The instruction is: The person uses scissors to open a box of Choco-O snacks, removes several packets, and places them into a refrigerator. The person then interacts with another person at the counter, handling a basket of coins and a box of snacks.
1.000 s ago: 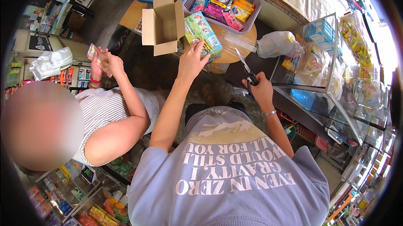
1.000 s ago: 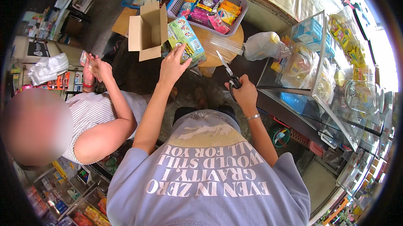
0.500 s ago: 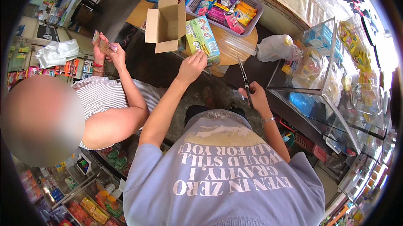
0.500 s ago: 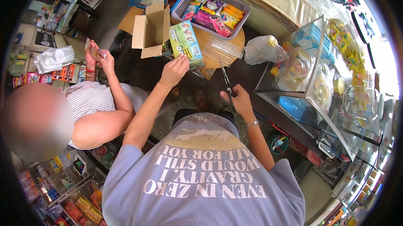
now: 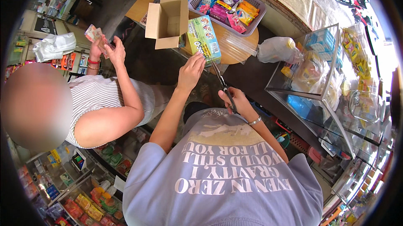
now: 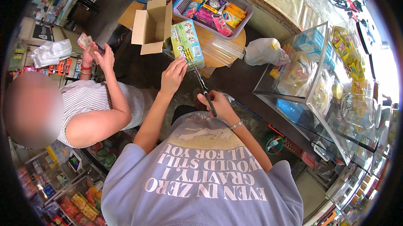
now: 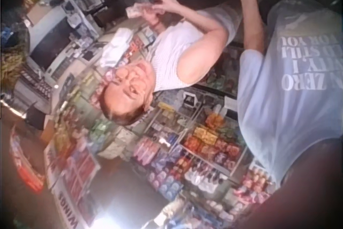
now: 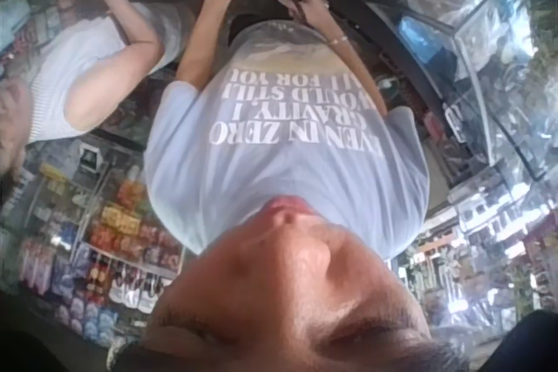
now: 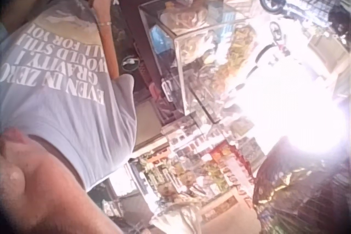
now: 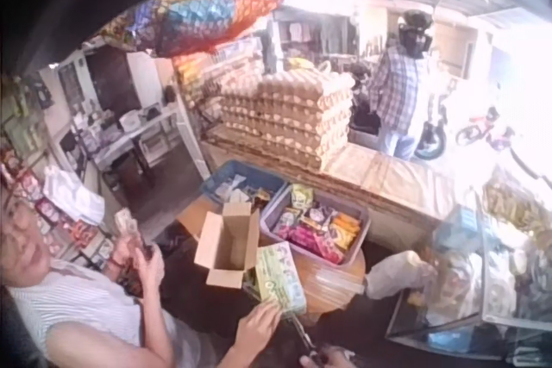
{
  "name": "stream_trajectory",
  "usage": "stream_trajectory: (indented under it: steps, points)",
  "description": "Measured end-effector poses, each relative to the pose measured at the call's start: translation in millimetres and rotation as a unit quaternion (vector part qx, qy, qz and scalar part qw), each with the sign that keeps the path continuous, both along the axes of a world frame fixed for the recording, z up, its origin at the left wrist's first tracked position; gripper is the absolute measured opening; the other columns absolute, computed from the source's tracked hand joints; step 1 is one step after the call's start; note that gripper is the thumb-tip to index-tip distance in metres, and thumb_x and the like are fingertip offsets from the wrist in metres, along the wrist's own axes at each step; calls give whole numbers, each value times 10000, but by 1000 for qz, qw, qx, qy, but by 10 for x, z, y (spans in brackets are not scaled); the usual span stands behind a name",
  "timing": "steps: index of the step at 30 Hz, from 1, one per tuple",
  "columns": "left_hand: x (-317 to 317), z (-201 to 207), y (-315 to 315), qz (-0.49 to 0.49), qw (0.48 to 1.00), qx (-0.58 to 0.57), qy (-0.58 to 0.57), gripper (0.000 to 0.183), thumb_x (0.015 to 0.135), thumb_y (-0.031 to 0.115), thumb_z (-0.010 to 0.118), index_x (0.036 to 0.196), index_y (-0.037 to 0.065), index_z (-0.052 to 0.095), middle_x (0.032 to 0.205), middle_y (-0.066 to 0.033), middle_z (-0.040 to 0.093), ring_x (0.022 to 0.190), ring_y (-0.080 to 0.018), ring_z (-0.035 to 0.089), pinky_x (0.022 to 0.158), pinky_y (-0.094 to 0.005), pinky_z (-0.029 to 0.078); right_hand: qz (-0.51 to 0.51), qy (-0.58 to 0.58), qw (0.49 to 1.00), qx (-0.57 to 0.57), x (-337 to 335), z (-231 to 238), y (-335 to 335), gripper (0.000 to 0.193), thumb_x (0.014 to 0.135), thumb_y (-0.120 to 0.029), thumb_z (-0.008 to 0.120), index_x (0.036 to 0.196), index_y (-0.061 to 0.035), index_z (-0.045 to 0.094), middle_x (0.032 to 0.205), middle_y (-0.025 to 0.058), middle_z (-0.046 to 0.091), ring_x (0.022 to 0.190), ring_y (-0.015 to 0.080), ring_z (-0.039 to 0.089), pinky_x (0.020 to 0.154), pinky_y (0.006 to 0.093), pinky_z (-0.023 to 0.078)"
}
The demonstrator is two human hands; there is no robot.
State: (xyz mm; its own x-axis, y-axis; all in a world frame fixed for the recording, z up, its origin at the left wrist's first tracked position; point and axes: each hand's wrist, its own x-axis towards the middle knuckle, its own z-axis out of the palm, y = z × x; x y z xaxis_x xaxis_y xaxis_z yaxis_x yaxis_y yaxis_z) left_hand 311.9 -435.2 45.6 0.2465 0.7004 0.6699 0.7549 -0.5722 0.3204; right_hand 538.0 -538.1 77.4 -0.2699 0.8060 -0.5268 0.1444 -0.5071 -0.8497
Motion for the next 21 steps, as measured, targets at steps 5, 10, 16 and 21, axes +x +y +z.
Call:
stream_trajectory:
  steps: [5,10,16,21]
  points:
    - [2,4,43,-26,1000,18,-2,153,869,67,770,995,34,689,1052,-66,715,1061,-237,716,834,-341,615,-11,-2,1000,-12,-87,30,74,652,883,-616,759,814,-9,530,598,37,551,408,135,555,384,289,426]
    - [16,11,60,-31,999,17,-20,194,824,4,790,968,31,664,1008,-74,716,992,-241,730,812,-342,608,-36,-21,999,-12,-240,59,154,659,873,-621,767,792,-14,523,585,30,535,406,126,540,375,288,418]
    - [0,20,72,-34,999,11,-28,199,821,3,790,964,42,658,1011,-69,707,991,-233,726,802,-336,604,-93,29,995,-29,-415,-25,126,661,852,-627,784,779,-22,530,578,27,522,392,116,494,365,285,387]
    - [-16,16,98,-42,999,16,-22,201,821,9,792,968,46,660,1015,-64,707,986,-227,727,796,-325,603,-93,-103,988,65,-453,-265,112,619,859,-589,798,793,-30,541,559,5,486,385,107,466,356,283,368]
